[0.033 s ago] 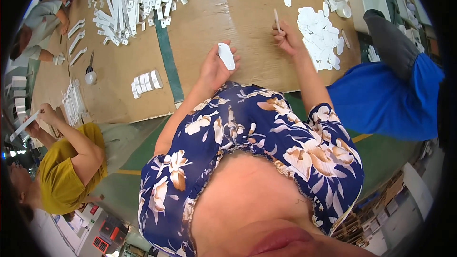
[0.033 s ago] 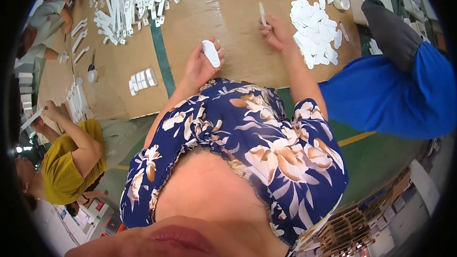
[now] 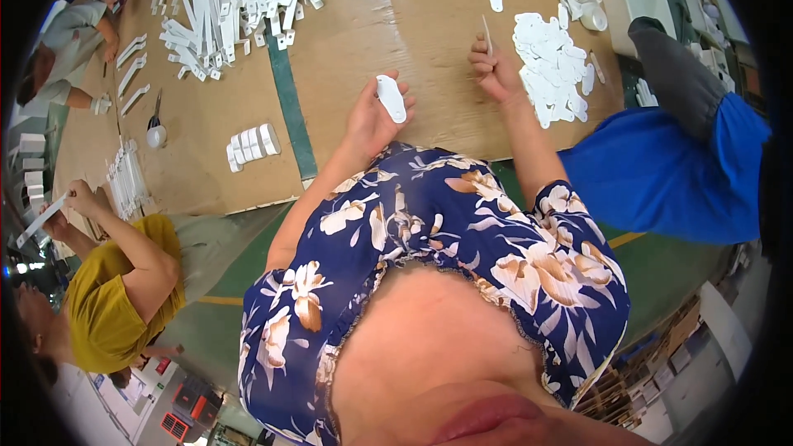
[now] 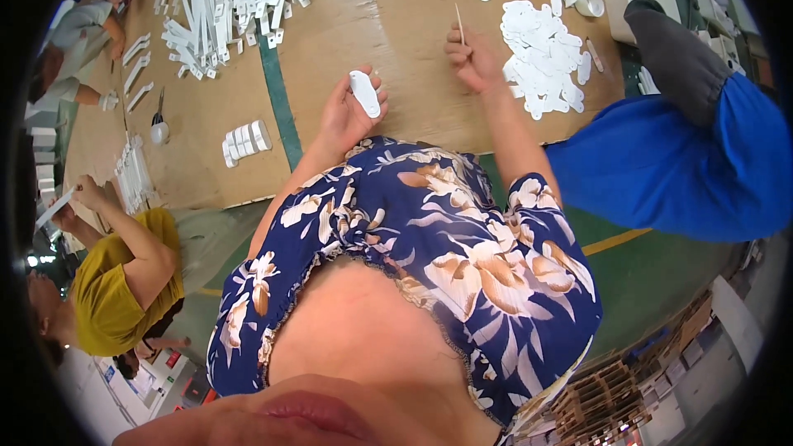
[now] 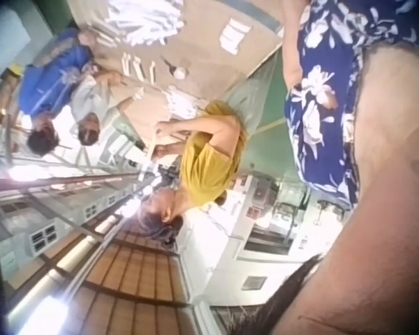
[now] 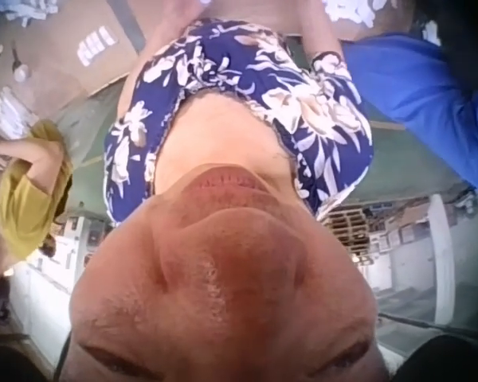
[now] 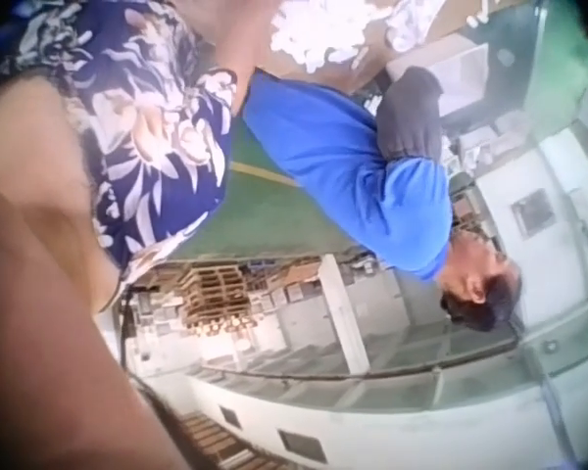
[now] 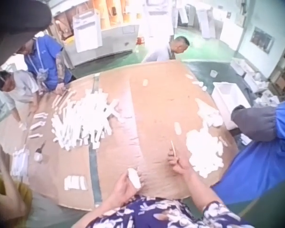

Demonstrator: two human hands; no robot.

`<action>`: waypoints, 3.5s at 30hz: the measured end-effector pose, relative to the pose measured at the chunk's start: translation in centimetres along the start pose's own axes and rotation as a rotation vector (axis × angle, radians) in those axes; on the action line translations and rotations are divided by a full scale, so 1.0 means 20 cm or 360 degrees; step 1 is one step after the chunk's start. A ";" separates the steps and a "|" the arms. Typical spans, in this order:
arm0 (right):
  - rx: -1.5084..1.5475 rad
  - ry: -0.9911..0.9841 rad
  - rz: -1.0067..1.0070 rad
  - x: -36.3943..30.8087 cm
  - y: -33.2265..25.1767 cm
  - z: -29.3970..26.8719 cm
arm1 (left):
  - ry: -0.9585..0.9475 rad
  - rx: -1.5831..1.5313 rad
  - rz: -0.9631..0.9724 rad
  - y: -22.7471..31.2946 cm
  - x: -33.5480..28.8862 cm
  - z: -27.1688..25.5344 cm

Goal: The person inspects and sorts small white plastic components by hand on a workbench.

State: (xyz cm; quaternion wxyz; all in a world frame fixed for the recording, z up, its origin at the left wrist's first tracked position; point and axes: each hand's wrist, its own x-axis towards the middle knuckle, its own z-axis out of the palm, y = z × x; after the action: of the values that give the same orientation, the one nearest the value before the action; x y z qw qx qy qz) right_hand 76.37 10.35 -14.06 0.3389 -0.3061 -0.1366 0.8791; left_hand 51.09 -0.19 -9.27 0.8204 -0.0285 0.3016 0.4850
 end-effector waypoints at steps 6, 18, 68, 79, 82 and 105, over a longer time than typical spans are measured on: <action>0.1602 -0.0944 -0.0156 -0.02 0.17 0.33 | -0.0048 0.0019 -0.0033 -0.01 0.01 0.03; -0.1287 -0.0007 -0.0301 -0.13 0.23 0.53 | -0.0158 0.0010 0.0027 -0.04 -0.01 0.16; -0.2518 0.0125 -0.1143 -0.20 0.24 0.78 | -0.0404 0.0061 0.0202 0.07 0.05 0.13; -0.1899 0.0513 -0.0923 -0.36 0.16 0.64 | -0.0596 -0.0504 -0.0092 0.09 -0.01 0.15; -0.1952 0.0548 -0.0903 -0.41 0.19 0.59 | -0.0640 -0.0524 -0.0106 0.10 -0.02 0.19; -0.0878 -0.1946 -0.2176 -0.97 -0.15 1.35 | -0.0423 -0.0110 -0.0161 0.00 -0.03 0.12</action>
State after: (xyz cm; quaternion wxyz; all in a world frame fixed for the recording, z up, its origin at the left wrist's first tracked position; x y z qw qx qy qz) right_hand 72.10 -1.59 16.88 0.5648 0.2827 -0.6413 0.4357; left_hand 52.04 0.16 -6.93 0.8750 -0.0073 0.1717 0.4527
